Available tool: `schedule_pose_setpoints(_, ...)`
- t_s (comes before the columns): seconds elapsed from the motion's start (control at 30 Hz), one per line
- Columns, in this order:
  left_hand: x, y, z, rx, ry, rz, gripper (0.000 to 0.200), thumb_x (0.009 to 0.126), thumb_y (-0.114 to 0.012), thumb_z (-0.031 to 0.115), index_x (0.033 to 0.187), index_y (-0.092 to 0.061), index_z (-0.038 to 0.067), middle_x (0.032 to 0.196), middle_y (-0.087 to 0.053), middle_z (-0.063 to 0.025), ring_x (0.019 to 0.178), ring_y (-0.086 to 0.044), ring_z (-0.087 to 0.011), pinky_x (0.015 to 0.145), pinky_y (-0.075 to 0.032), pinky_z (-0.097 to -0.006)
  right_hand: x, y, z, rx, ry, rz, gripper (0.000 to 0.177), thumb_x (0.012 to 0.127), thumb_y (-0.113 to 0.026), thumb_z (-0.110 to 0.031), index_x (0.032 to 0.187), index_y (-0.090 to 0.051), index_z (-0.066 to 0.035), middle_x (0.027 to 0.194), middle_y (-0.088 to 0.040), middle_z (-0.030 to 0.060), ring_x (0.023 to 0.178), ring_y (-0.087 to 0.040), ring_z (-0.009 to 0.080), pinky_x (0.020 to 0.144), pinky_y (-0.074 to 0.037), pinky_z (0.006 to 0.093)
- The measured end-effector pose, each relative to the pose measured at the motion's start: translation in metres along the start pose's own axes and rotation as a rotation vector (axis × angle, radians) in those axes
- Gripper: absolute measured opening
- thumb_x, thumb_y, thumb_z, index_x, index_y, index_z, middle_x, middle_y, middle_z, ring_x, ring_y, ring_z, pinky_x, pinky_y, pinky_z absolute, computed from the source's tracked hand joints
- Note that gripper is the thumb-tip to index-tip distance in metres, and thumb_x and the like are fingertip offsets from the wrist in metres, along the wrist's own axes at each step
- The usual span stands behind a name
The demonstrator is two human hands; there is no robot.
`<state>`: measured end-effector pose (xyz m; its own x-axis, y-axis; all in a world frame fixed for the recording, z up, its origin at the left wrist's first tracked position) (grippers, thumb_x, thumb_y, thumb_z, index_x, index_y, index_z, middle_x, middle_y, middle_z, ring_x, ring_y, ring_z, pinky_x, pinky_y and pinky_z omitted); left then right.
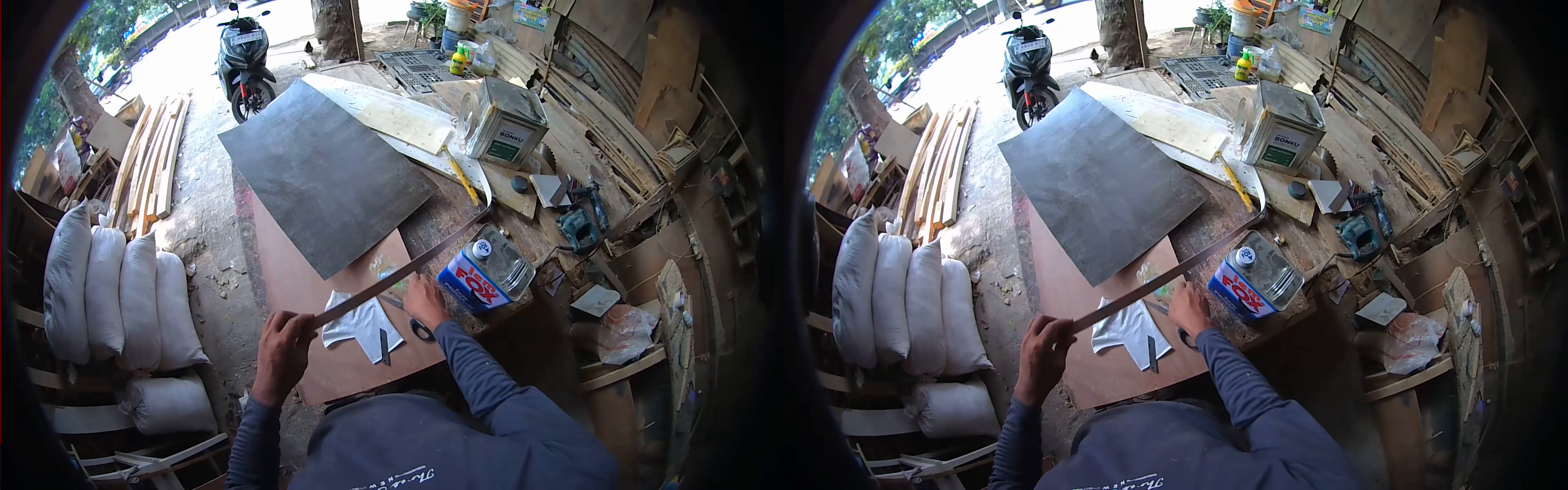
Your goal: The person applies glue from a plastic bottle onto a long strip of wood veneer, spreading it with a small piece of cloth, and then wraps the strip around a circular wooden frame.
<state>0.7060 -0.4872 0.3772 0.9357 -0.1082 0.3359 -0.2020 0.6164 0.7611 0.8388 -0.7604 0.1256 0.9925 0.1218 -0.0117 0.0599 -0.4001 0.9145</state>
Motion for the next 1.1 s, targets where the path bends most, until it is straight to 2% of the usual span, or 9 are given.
schedule_pose_setpoints(0.13,-0.024,-0.012,-0.010,0.165,0.014,-0.020,0.011,0.077,-0.066,0.000,0.086,-0.063,0.005,0.086,-0.057,-0.0107,0.082,-0.058,-0.0305,0.073,-0.047,-0.0407,-0.067,0.033,0.007,-0.005,-0.201,-0.534,0.039,0.081,-0.065,-0.016,0.112,-0.057,0.005,0.111,-0.065,0.0304,0.108,-0.061,0.0475,0.092,-0.050,0.0507)
schedule_pose_setpoints(0.23,-0.049,-0.049,-0.032,0.355,0.008,-0.136,0.006,0.078,-0.062,0.003,0.083,-0.061,0.005,0.087,-0.054,-0.0107,0.084,-0.057,-0.0298,0.072,-0.047,-0.0410,-0.110,0.073,0.017,0.168,-0.092,-0.579,0.043,0.080,-0.070,-0.019,0.115,-0.059,0.003,0.107,-0.069,0.0257,0.102,-0.067,0.0389,0.088,-0.052,0.0441)
schedule_pose_setpoints(0.33,-0.075,-0.092,-0.051,0.362,0.045,-0.187,0.008,0.079,-0.059,0.005,0.087,-0.058,0.006,0.090,-0.053,-0.0102,0.085,-0.057,-0.0284,0.071,-0.047,-0.0410,-0.120,0.097,0.031,0.681,-0.263,-0.541,0.045,0.081,-0.073,-0.025,0.119,-0.063,-0.002,0.109,-0.071,0.0208,0.104,-0.068,0.0356,0.090,-0.051,0.0414)
schedule_pose_setpoints(0.5,-0.096,-0.147,-0.076,0.366,0.081,-0.099,0.014,0.083,-0.056,0.004,0.097,-0.056,0.005,0.110,-0.060,-0.0129,0.095,-0.059,-0.0331,0.078,-0.049,-0.0457,-0.071,0.075,0.074,0.429,-0.277,-0.273,0.046,0.078,-0.077,-0.024,0.115,-0.065,-0.002,0.108,-0.070,0.0221,0.104,-0.067,0.0377,0.088,-0.052,0.0425)
schedule_pose_setpoints(0.63,-0.136,-0.203,-0.132,-0.056,0.520,-0.141,0.015,0.094,-0.050,0.006,0.108,-0.056,0.004,0.110,-0.059,-0.0228,0.100,-0.056,-0.0392,0.085,-0.046,-0.0477,-0.045,0.084,0.086,0.338,-0.025,-0.256,0.048,0.076,-0.078,-0.017,0.119,-0.063,-0.002,0.107,-0.070,0.0226,0.104,-0.067,0.0391,0.089,-0.053,0.0442)
schedule_pose_setpoints(0.77,-0.130,-0.182,-0.105,0.050,0.384,0.028,0.037,0.098,-0.052,0.013,0.132,-0.049,0.000,0.107,-0.059,-0.0216,0.098,-0.055,-0.0379,0.085,-0.045,-0.0473,-0.042,0.094,0.076,0.315,-0.039,-0.285,0.048,0.076,-0.078,-0.016,0.118,-0.063,-0.001,0.108,-0.070,0.0224,0.103,-0.068,0.0375,0.089,-0.053,0.0441)
schedule_pose_setpoints(0.93,-0.144,-0.168,-0.103,-0.208,0.677,0.039,0.023,0.099,-0.059,0.021,0.103,-0.068,-0.001,0.090,-0.053,-0.0163,0.089,-0.052,-0.0334,0.078,-0.042,-0.0420,-0.053,0.072,0.073,0.321,-0.030,-0.259,0.048,0.076,-0.077,-0.018,0.119,-0.063,-0.001,0.105,-0.071,0.0210,0.099,-0.069,0.0367,0.088,-0.053,0.0424)
schedule_pose_setpoints(1.03,-0.140,-0.164,-0.096,-0.344,0.726,0.033,0.018,0.096,-0.064,0.018,0.098,-0.066,0.000,0.089,-0.053,-0.0152,0.088,-0.052,-0.0329,0.077,-0.042,-0.0419,-0.060,0.060,0.083,0.420,-0.193,-0.291,0.048,0.076,-0.077,-0.020,0.118,-0.063,0.000,0.103,-0.071,0.0197,0.097,-0.070,0.0318,0.086,-0.053,0.0403)
schedule_pose_setpoints(1.1,-0.130,-0.152,-0.084,-0.298,0.659,0.045,0.016,0.094,-0.067,0.015,0.094,-0.064,-0.001,0.088,-0.054,-0.0150,0.085,-0.053,-0.0334,0.074,-0.043,-0.0419,-0.066,0.062,0.082,0.780,-0.268,-0.246,0.046,0.078,-0.075,-0.017,0.119,-0.062,0.000,0.100,-0.069,0.0138,0.092,-0.069,0.0255,0.086,-0.053,0.0380)
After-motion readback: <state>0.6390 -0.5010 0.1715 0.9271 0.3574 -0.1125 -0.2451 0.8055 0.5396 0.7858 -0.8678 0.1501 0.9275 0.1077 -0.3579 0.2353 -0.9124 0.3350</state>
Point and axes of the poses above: each hand's wrist, its own x-axis towards the middle knuckle, its own y-axis out of the back of the hand, z = x × y, the point moved 8 cm from there along x, towards the middle knuckle
